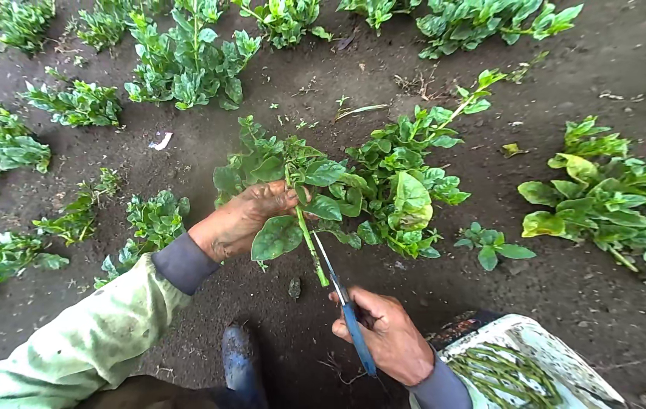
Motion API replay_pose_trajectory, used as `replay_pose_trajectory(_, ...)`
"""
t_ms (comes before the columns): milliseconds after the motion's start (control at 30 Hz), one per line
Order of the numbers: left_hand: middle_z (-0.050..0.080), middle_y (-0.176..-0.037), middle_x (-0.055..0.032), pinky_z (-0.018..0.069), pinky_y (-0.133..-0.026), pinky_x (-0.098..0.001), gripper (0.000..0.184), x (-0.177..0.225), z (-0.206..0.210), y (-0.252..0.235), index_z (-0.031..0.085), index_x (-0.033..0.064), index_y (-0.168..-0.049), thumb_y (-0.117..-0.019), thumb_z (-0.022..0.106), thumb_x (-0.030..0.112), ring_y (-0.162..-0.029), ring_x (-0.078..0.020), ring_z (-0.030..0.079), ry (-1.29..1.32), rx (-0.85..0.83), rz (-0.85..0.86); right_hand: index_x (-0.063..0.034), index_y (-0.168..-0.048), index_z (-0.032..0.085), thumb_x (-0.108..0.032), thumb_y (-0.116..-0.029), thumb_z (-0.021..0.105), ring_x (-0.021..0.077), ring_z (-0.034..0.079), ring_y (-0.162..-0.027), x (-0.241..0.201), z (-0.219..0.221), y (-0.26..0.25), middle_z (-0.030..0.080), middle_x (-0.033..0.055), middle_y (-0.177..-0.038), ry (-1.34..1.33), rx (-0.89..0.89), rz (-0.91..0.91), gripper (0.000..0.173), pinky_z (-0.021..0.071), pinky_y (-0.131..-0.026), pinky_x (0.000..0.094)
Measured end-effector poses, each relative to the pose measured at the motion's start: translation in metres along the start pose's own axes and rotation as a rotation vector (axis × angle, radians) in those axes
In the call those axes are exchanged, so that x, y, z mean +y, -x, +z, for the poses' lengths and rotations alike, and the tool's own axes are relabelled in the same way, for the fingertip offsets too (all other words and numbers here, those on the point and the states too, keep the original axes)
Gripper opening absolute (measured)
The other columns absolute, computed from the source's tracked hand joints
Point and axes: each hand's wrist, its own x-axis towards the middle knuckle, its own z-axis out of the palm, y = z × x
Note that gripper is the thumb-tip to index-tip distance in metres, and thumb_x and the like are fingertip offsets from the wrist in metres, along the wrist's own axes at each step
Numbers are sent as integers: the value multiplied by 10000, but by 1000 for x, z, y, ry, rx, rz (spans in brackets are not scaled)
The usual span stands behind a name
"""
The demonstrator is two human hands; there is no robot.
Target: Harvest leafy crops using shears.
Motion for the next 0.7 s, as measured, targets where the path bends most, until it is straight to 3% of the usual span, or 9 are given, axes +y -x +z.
replay_pose_trajectory(167,688,-910,-45,595,-711,-212,230,-1,-3,0,680,75,-1104,-1075,462,141,-772,-72,674,-47,-33,-19,-83,-942,744,-453,-920,748,-6,624,-617,3,-1,1,693,-38,-725,-36,17,-13,370,526,-549,170)
replay_pose_trajectory(233,695,-922,-34,598,-724,-216,237,-1,-1,0,678,79,-1089,-1078,446,127,-781,-68,676,-52,-26,-13,-80,-954,746,-436,-924,745,9,649,-629,6,-3,4,705,-34,-739,-57,3,1,357,555,-566,187)
replay_pose_trajectory(333,692,-941,-41,597,-738,-225,244,-2,-1,0,678,72,-1091,-1078,441,126,-791,-79,673,-74,6,-12,-83,-973,742,-475,-909,741,-21,599,-614,8,-7,9,684,-42,-729,-2,10,-9,397,506,-545,162)
replay_pose_trajectory(467,704,-931,-66,577,-713,-225,231,-2,1,-4,686,41,-1035,-1076,472,116,-775,-86,663,-119,58,-45,-111,-933,721,-571,-886,712,-6,565,-608,1,-14,11,650,-42,-730,332,144,-62,463,490,-527,177)
replay_pose_trajectory(600,725,-960,-76,580,-718,-222,208,-5,2,-7,693,17,-1030,-1067,508,104,-776,-87,677,-154,77,-65,-86,-921,717,-632,-888,615,159,639,-625,-12,-26,7,672,46,-765,740,234,-108,557,528,-511,346)
replay_pose_trajectory(700,738,-964,-85,566,-697,-222,208,-6,6,-10,723,7,-997,-1053,553,113,-785,-102,682,-215,128,-68,-82,-953,728,-649,-904,574,213,664,-641,-17,-29,1,677,71,-777,852,233,-128,590,528,-505,382)
